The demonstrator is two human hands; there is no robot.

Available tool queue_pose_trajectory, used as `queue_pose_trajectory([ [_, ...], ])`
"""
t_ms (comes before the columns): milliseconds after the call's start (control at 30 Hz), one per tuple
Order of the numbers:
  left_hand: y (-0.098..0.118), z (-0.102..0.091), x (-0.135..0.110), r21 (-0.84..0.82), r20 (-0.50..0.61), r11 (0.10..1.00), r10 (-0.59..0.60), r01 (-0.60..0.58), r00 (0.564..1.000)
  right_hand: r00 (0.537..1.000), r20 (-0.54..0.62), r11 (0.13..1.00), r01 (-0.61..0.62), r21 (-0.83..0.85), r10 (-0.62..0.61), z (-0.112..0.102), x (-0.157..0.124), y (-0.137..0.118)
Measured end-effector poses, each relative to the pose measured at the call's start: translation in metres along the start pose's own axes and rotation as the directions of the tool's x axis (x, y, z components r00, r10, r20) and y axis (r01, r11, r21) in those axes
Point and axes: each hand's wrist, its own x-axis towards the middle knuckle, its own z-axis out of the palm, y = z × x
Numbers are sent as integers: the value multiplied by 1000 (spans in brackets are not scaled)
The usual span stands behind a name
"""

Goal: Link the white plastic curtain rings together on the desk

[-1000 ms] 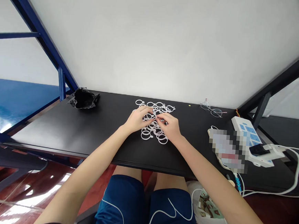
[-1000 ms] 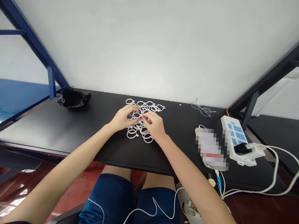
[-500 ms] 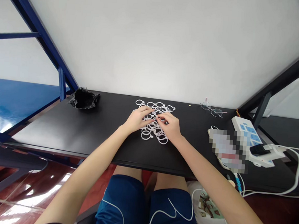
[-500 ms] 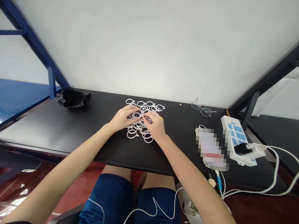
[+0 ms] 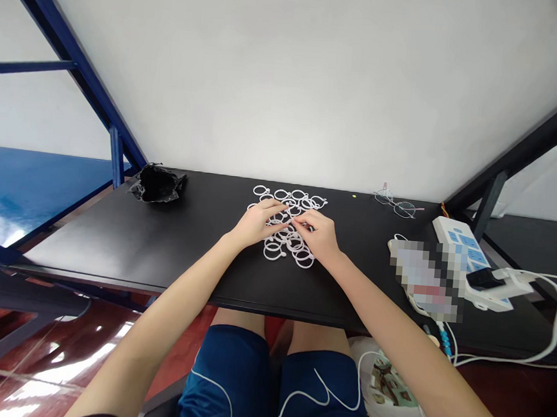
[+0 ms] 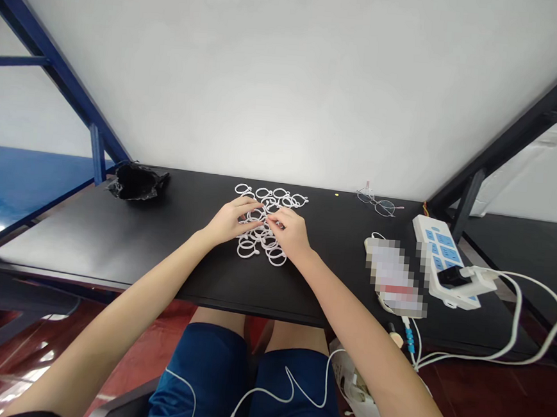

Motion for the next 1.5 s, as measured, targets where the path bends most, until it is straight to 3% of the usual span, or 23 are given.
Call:
queue_pose_trajectory([
  [633,-2,0,1,-7,35,1000,25,-25,999,999,14,998,51,31,-52,-1,0,3],
  [1133,4,0,0,89,14,995,-40,38,999,999,-25,998,-31,51,33,2,0,5],
  [1300,8,-3,1,115,38,991,-71,67,997,999,-36,998,-5,55,7,2,1,2],
  [1500,8,-5,1,140,66,989,-67,58,996,995,-79,997,-65,28,67,-2,2,-1],
])
